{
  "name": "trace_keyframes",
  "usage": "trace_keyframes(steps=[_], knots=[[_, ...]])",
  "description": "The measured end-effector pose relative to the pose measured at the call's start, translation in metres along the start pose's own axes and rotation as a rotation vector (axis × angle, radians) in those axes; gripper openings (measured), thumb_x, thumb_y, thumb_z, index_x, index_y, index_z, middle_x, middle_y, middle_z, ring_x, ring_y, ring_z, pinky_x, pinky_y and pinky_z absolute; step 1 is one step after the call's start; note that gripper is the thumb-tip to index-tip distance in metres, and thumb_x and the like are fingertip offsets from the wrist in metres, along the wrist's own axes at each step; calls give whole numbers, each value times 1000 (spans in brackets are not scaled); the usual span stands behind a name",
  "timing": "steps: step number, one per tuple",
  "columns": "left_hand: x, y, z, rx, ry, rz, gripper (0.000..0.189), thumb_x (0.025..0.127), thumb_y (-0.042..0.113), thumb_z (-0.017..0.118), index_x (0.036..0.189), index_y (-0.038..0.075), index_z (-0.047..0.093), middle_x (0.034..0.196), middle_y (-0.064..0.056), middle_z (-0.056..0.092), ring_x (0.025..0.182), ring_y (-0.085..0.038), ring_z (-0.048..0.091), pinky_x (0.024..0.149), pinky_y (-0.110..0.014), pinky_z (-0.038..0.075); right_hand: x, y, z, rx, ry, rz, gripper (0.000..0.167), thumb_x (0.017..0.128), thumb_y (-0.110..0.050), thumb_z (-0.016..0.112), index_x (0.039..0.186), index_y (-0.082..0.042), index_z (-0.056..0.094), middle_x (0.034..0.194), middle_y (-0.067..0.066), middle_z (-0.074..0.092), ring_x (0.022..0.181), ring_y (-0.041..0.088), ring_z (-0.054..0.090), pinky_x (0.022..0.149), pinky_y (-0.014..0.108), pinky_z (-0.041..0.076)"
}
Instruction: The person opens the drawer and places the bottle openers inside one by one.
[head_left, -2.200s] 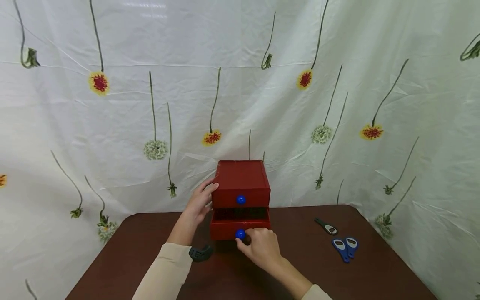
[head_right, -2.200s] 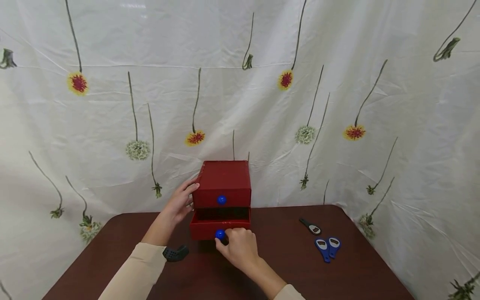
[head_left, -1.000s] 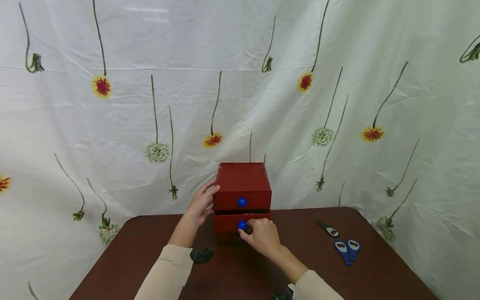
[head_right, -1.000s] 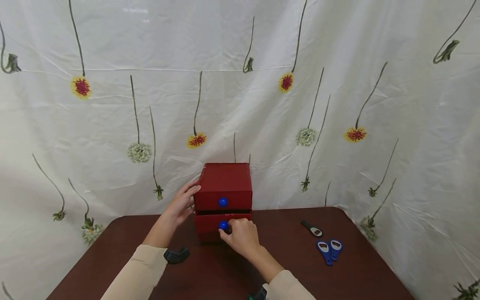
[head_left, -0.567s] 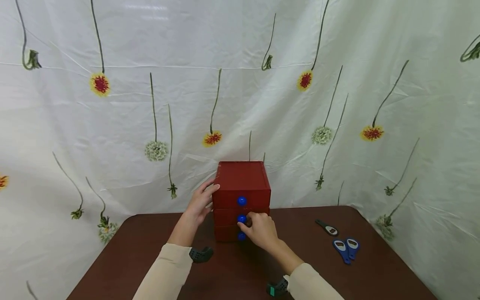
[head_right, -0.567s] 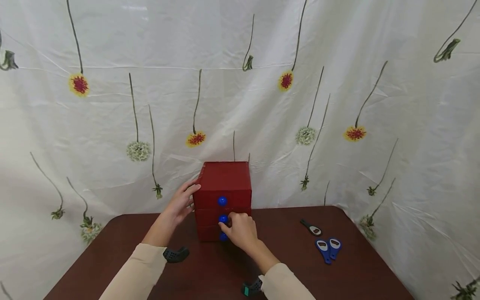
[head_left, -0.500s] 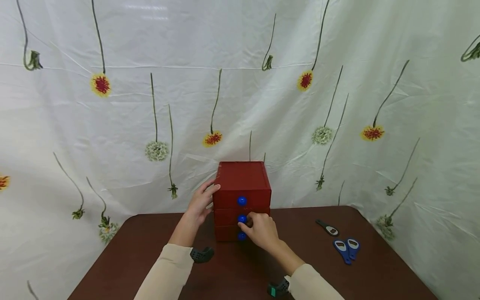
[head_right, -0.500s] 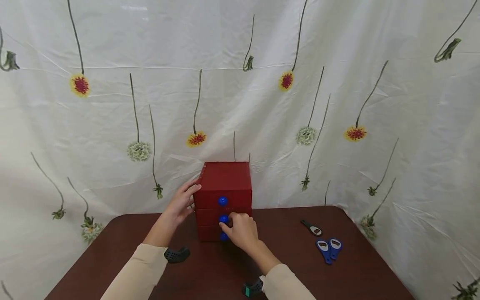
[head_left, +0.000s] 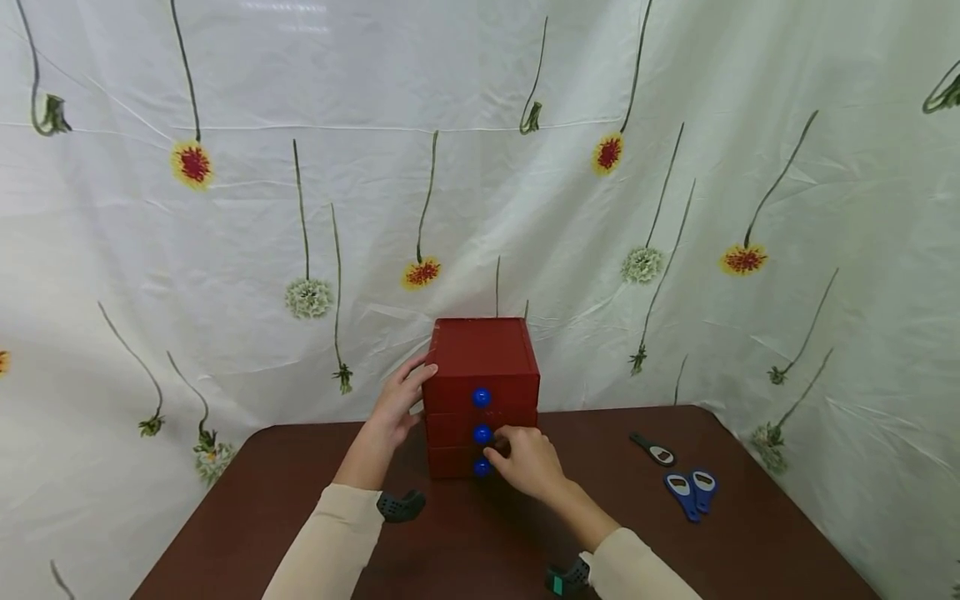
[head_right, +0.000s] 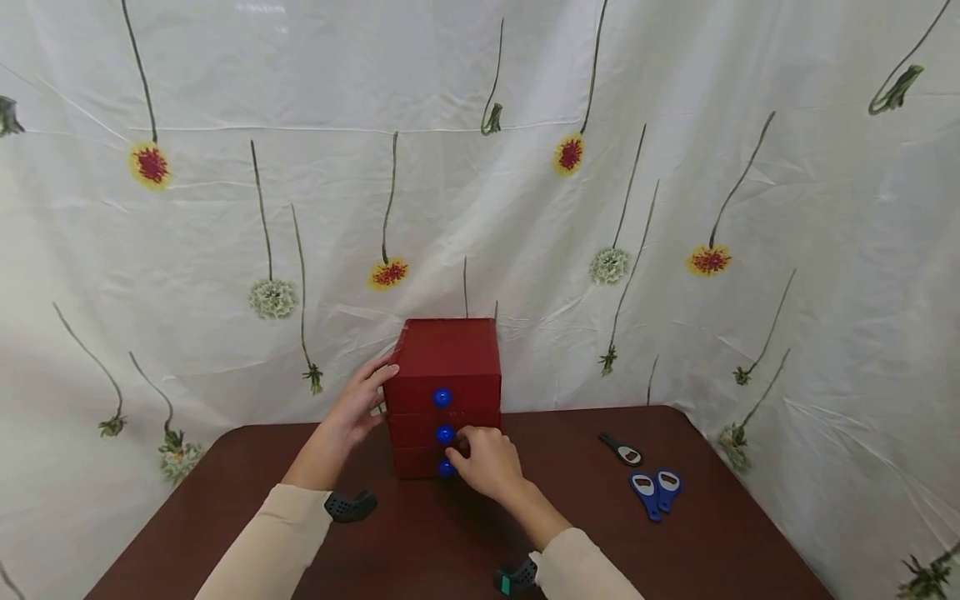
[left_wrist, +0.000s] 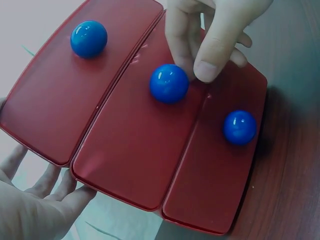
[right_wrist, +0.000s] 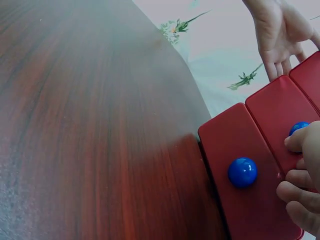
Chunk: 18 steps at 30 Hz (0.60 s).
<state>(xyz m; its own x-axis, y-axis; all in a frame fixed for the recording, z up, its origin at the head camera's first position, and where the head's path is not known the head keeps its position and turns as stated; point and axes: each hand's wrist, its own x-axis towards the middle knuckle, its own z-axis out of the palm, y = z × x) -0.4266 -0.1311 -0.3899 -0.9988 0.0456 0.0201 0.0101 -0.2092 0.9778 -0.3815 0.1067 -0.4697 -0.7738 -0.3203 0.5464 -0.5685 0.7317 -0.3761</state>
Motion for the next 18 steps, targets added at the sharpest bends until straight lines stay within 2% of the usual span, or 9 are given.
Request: trace_keyframes(steps=[18], knots=[[0, 0, -1, 3, -10, 7, 60, 102, 34, 68, 156, 22, 45, 149, -12, 51, 136, -34, 47, 105, -59, 37, -15, 7, 21, 28, -36, 77, 27, 90, -28, 83, 103, -5, 79, 86, -1, 74, 71, 10, 67, 58, 28, 53]])
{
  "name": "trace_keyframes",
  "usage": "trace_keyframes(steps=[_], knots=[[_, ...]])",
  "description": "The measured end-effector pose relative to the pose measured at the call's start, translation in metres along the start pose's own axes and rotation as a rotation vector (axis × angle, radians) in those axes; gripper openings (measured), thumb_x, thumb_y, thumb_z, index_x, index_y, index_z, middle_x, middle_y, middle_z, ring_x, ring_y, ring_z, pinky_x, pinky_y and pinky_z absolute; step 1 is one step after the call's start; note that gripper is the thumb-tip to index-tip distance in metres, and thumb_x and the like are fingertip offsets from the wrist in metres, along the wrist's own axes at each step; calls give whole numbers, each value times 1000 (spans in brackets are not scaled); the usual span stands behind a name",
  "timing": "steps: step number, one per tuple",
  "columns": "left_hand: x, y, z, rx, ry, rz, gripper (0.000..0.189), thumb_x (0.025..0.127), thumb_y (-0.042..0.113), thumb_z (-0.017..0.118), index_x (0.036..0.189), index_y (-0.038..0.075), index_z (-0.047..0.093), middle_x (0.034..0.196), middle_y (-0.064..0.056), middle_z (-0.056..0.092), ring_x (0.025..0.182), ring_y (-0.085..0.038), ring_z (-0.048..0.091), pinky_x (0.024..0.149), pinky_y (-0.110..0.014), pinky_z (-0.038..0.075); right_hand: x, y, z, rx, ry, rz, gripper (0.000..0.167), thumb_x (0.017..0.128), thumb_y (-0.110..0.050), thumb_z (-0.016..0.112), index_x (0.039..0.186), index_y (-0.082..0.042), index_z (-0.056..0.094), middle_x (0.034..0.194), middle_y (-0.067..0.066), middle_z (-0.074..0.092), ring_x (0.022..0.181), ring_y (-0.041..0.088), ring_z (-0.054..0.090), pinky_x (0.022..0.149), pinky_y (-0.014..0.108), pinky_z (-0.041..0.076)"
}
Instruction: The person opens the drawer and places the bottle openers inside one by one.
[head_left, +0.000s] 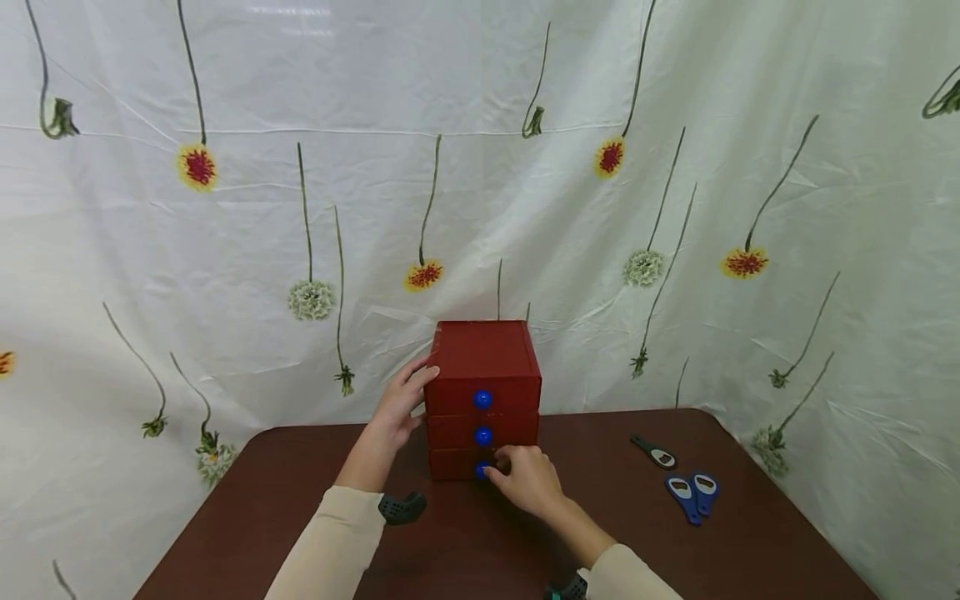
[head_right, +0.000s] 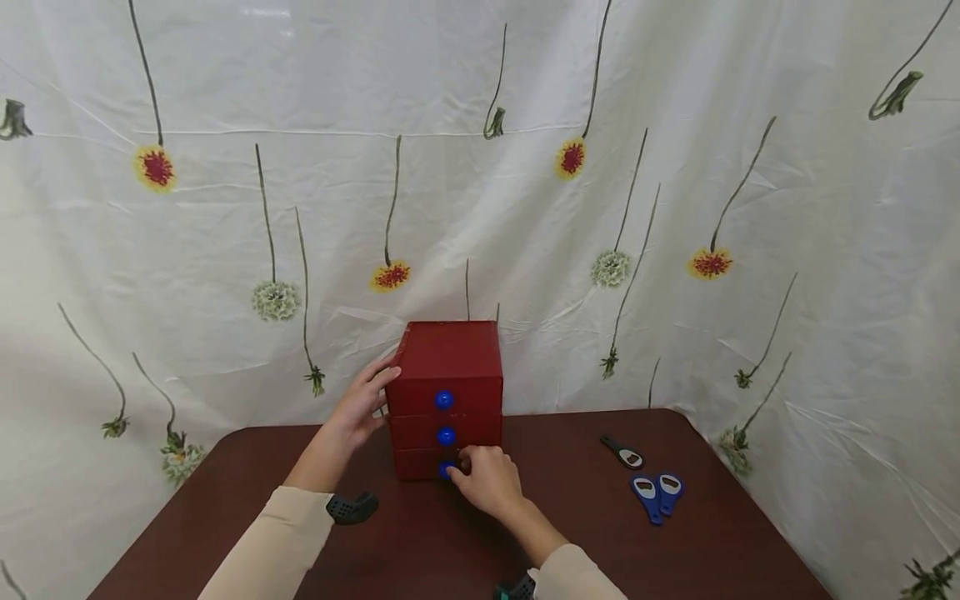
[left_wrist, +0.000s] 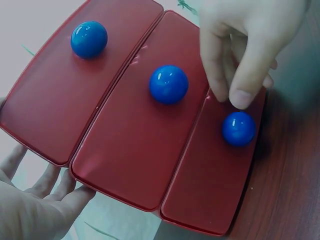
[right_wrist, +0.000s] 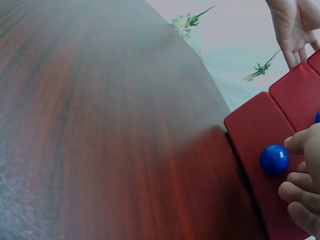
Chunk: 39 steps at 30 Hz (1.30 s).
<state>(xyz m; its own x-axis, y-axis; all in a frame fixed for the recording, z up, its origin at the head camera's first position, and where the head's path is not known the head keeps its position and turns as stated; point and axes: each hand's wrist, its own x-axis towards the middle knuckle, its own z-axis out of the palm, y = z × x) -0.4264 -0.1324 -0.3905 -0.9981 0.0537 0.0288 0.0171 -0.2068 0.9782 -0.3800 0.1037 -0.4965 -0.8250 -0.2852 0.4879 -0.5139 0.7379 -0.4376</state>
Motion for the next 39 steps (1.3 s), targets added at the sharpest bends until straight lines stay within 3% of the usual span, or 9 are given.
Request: trace_keyframes(steps=[5, 10, 15, 18, 25, 32, 39], knots=[[0, 0, 2, -1, 3, 0, 59, 102, 33, 67, 156, 21, 46, 149, -13, 52, 136, -33, 48, 103, -58, 38, -4, 3, 8, 9, -19, 29, 29, 89, -31, 84, 101, -5, 80, 84, -3, 75, 72, 10, 69, 59, 30, 54], [0, 0, 3, -3, 0, -1, 59, 102, 32, 67, 156, 22, 46, 149, -12, 52, 136, -33, 48, 103, -58, 38, -4, 2, 17, -50, -19, 42, 31, 88, -38, 84, 95, -9, 80, 78, -5, 72, 65, 8, 66, 53, 30, 52], [0, -1, 2, -5, -1, 13, 58, 102, 33, 67, 156, 21, 46, 149, -13, 52, 136, -33, 47, 104, -58, 37, 1, -2, 25, -103, 11, 89, 43, 87, -47, 83, 64, -14, 67, 53, -12, 44, 45, 5, 42, 41, 25, 35], [1, -2, 2, -6, 1, 13, 59, 102, 33, 67, 155, 21, 46, 149, -13, 52, 136, -34, 47, 105, -59, 37, 3, -3, 28, -89, 24, 106, 51, 87, -47, 83, 56, -16, 56, 50, -12, 31, 43, 6, 32, 39, 24, 29], [1, 0, 3, -7, 18, 2, 60, 101, 34, 68, 155, 22, 47, 149, -12, 52, 136, -33, 47, 105, -58, 38, 5, 2, 31, -89, 41, 55, 45, 88, -42, 83, 59, -16, 62, 49, -14, 35, 44, 3, 33, 41, 23, 30], [0, 4, 2, -11, 17, -2, 63, 102, 33, 66, 158, 19, 42, 151, -15, 50, 138, -35, 45, 106, -58, 36, 7, -2, 33, -200, 52, 14, 61, 89, -43, 79, 51, -21, 38, 50, -13, 20, 45, 6, 27, 41, 24, 25], [-3, -1, 3, -26, 21, 4, 60, 102, 32, 68, 156, 20, 46, 149, -14, 52, 137, -33, 47, 106, -59, 36, 0, -8, 41, -258, 98, 27, 65, 87, -42, 80, 51, -22, 30, 51, -13, 16, 44, 5, 23, 39, 23, 24]])
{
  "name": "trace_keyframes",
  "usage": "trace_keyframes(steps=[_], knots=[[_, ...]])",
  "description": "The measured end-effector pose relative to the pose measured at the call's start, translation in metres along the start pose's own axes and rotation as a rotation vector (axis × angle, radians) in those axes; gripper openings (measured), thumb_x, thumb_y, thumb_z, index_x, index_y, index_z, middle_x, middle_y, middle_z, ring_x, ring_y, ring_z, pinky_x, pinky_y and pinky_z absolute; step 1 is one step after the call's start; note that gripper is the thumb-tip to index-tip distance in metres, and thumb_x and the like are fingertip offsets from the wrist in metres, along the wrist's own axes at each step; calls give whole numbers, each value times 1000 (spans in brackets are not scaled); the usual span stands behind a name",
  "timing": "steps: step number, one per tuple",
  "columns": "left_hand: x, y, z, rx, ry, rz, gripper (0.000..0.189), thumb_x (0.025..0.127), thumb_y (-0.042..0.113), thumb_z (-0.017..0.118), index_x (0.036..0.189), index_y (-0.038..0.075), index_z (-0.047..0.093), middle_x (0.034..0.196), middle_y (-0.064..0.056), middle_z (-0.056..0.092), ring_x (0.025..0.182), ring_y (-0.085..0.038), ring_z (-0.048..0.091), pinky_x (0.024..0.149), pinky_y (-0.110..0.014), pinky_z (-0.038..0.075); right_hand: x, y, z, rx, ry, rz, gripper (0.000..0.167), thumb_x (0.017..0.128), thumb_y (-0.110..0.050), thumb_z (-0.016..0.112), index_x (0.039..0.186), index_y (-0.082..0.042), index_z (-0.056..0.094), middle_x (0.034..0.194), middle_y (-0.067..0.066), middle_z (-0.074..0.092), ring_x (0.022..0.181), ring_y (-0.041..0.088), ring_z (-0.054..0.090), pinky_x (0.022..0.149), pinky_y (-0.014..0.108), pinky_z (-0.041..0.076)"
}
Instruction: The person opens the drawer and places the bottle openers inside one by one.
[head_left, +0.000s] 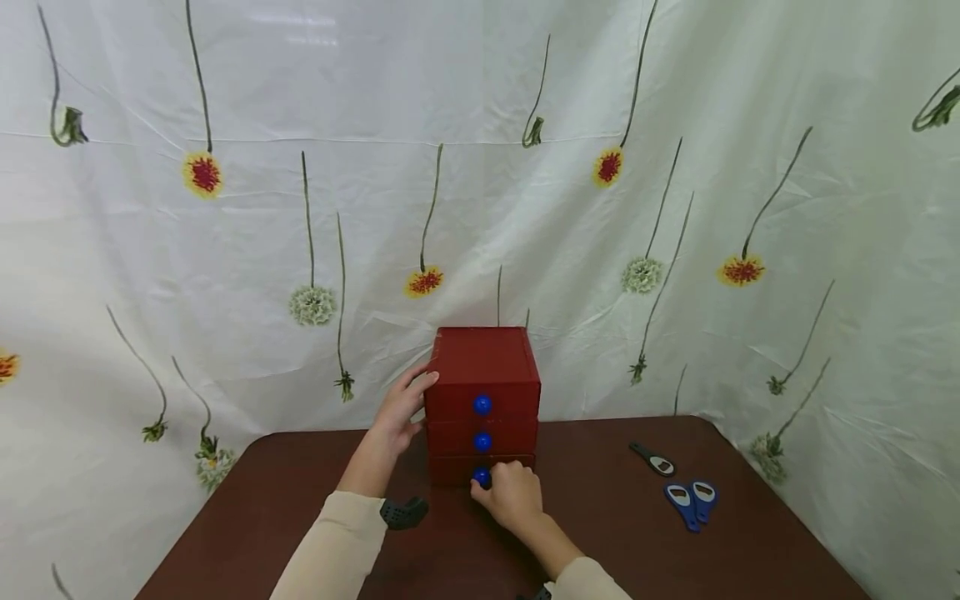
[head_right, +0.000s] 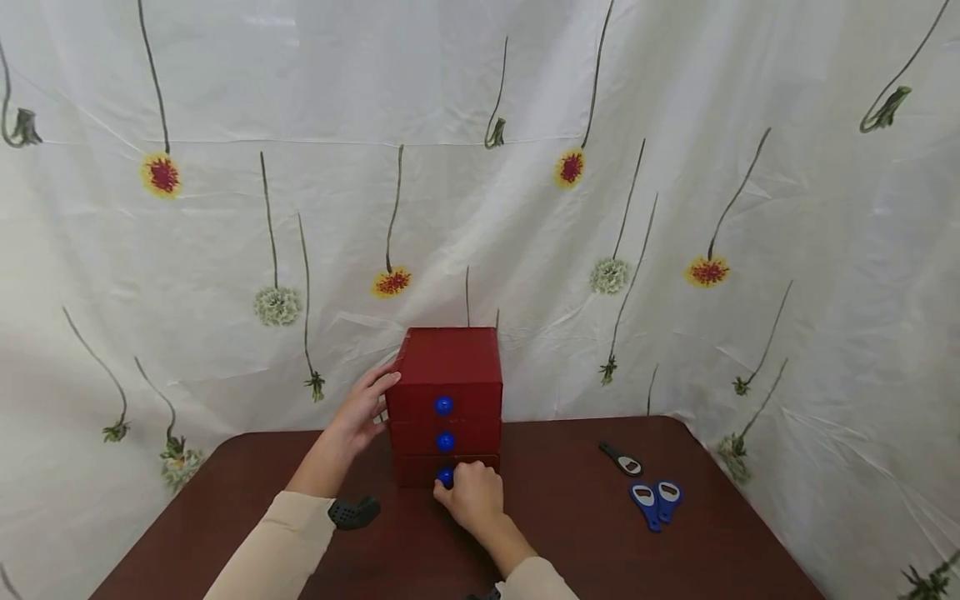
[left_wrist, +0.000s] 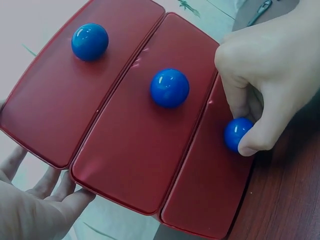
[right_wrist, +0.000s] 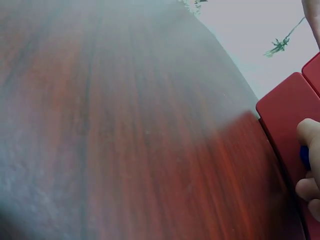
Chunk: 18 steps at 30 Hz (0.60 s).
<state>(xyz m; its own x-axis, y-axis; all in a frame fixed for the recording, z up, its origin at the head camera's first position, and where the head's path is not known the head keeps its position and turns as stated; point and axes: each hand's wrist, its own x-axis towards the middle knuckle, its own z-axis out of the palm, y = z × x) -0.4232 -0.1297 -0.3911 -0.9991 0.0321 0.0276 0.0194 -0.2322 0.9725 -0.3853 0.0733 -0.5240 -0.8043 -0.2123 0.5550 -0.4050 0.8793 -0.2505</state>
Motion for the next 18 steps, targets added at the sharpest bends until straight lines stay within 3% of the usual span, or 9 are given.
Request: trace_keyframes(steps=[7, 18], knots=[[-4, -1, 1, 11, 0, 8, 61, 102, 33, 68, 157, 19, 44, 150, -15, 51, 138, -35, 45, 104, -57, 37, -7, -2, 2, 67, 16, 41, 62, 86, -39, 82, 53, -24, 31, 52, -15, 18, 45, 4, 26, 39, 22, 26], [-6, -1, 3, -5, -16, 7, 65, 102, 32, 67, 159, 16, 40, 155, -16, 44, 145, -38, 37, 108, -62, 32, -18, -7, -6, 112, 18, 25, 66, 86, -34, 84, 51, -24, 28, 51, -17, 13, 44, -1, 15, 40, 17, 15]])
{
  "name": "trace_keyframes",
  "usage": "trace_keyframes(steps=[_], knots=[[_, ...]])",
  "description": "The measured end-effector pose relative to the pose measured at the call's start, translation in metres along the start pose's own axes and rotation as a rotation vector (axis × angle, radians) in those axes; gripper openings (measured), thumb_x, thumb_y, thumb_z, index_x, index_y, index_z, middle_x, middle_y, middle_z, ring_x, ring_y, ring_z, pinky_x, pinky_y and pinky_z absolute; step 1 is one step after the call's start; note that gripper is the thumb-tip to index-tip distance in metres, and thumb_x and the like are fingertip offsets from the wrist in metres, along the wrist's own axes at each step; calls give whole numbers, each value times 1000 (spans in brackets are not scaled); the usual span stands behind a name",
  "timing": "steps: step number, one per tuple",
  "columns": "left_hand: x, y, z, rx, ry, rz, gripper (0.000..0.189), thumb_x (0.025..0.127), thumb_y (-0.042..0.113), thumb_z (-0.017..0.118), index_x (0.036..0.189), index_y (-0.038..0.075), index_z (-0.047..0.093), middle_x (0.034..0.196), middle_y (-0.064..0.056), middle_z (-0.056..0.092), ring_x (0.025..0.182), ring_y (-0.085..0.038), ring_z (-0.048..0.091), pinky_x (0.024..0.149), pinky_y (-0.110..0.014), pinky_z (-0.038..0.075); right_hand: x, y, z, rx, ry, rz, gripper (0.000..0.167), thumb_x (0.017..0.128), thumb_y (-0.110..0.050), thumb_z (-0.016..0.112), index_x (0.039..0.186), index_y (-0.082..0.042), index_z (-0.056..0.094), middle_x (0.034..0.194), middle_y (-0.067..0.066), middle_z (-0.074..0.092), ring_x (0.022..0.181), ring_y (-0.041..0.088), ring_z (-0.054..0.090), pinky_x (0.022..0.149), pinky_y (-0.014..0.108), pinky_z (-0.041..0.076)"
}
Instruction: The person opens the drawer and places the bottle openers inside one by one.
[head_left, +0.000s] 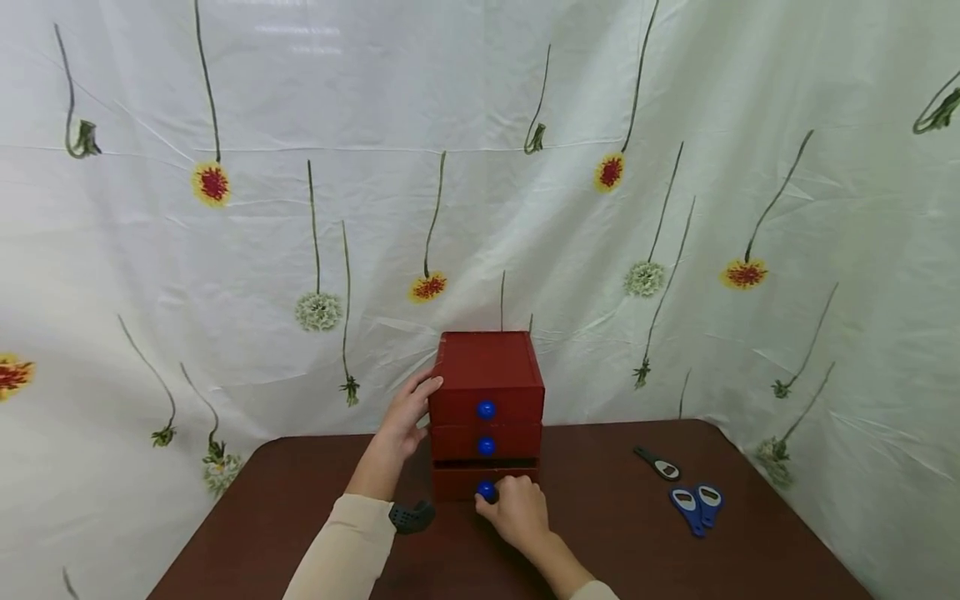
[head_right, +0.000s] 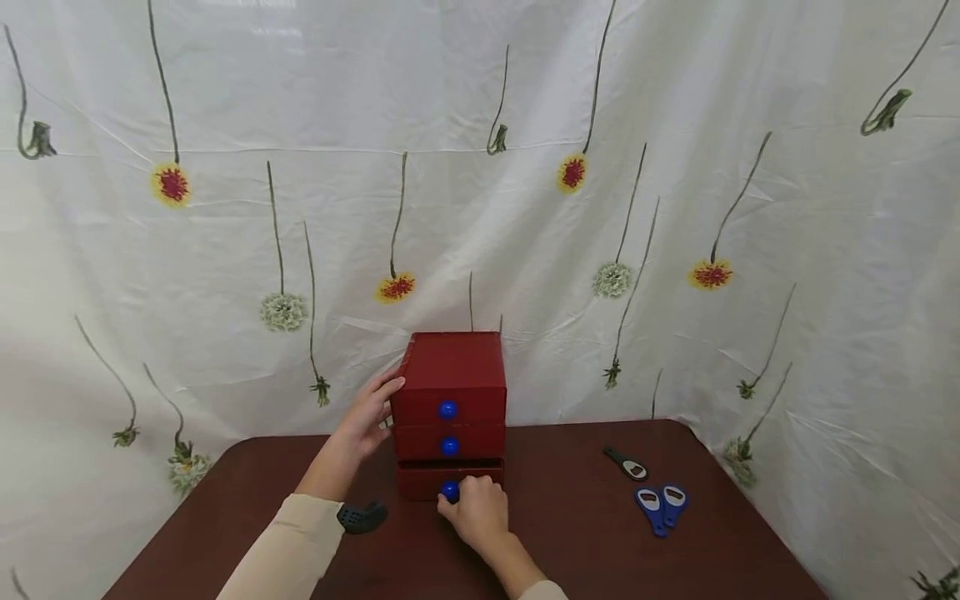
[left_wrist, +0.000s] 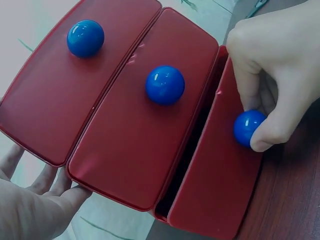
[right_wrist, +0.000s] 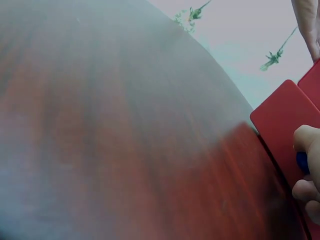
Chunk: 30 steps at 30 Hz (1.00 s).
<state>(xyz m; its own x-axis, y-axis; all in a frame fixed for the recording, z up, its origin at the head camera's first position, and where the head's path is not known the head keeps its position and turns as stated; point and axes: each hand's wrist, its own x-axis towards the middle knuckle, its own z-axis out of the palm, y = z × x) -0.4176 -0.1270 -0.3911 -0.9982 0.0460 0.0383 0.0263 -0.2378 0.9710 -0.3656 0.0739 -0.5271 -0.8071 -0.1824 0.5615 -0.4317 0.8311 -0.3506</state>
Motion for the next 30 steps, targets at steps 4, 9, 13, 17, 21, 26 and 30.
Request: trace_keyframes(steps=[4, 9, 13, 17, 21, 26, 30], knots=[[0, -1, 0, -10, 3, -10, 65, 103, 32, 66, 160, 16, 39, 156, -16, 43, 146, -37, 36, 108, -61, 32, -8, -1, -4, 31, 1, -18, 66, 85, -31, 84, 51, -25, 28, 50, -19, 11, 43, -2, 14, 39, 16, 15], [1, 0, 0, -17, 15, -8, 62, 102, 31, 66, 158, 16, 41, 152, -16, 48, 141, -35, 41, 107, -59, 34, -10, -3, -4, 64, 29, -42, 66, 85, -30, 85, 52, -25, 28, 51, -22, 10, 44, -4, 13, 39, 15, 15], [1, 1, 0, -17, 12, -12, 64, 102, 32, 67, 158, 16, 41, 152, -17, 48, 141, -35, 41, 107, -59, 34, -11, -1, -3, 70, 35, -44, 66, 83, -31, 86, 52, -25, 28, 51, -22, 9, 43, -4, 12, 38, 15, 15], [1, 0, 0, -12, 10, -10, 66, 101, 33, 68, 158, 15, 41, 154, -16, 46, 145, -37, 37, 109, -62, 31, -12, 0, -4, 71, 14, -43, 67, 84, -33, 85, 51, -25, 28, 49, -22, 10, 42, -5, 12, 38, 15, 14], [1, 0, 0, -4, 4, -6, 64, 102, 32, 68, 158, 16, 41, 155, -14, 44, 147, -37, 34, 111, -65, 28, -12, 0, -6, 66, -6, -40, 66, 85, -32, 85, 51, -25, 28, 48, -21, 12, 41, -5, 11, 38, 15, 13], [2, 0, 1, -12, 12, -14, 62, 101, 31, 68, 156, 17, 44, 153, -14, 48, 144, -36, 38, 110, -64, 29, -15, -1, -8, 75, -31, -31, 66, 85, -33, 85, 50, -26, 29, 46, -20, 14, 40, -5, 13, 37, 14, 14], [1, 0, 1, -16, 26, -16, 62, 102, 31, 67, 157, 16, 43, 152, -16, 49, 142, -35, 40, 109, -61, 31, -17, -3, -8, 83, -45, -21, 65, 85, -34, 84, 50, -26, 31, 46, -19, 16, 40, -6, 15, 37, 14, 15]])
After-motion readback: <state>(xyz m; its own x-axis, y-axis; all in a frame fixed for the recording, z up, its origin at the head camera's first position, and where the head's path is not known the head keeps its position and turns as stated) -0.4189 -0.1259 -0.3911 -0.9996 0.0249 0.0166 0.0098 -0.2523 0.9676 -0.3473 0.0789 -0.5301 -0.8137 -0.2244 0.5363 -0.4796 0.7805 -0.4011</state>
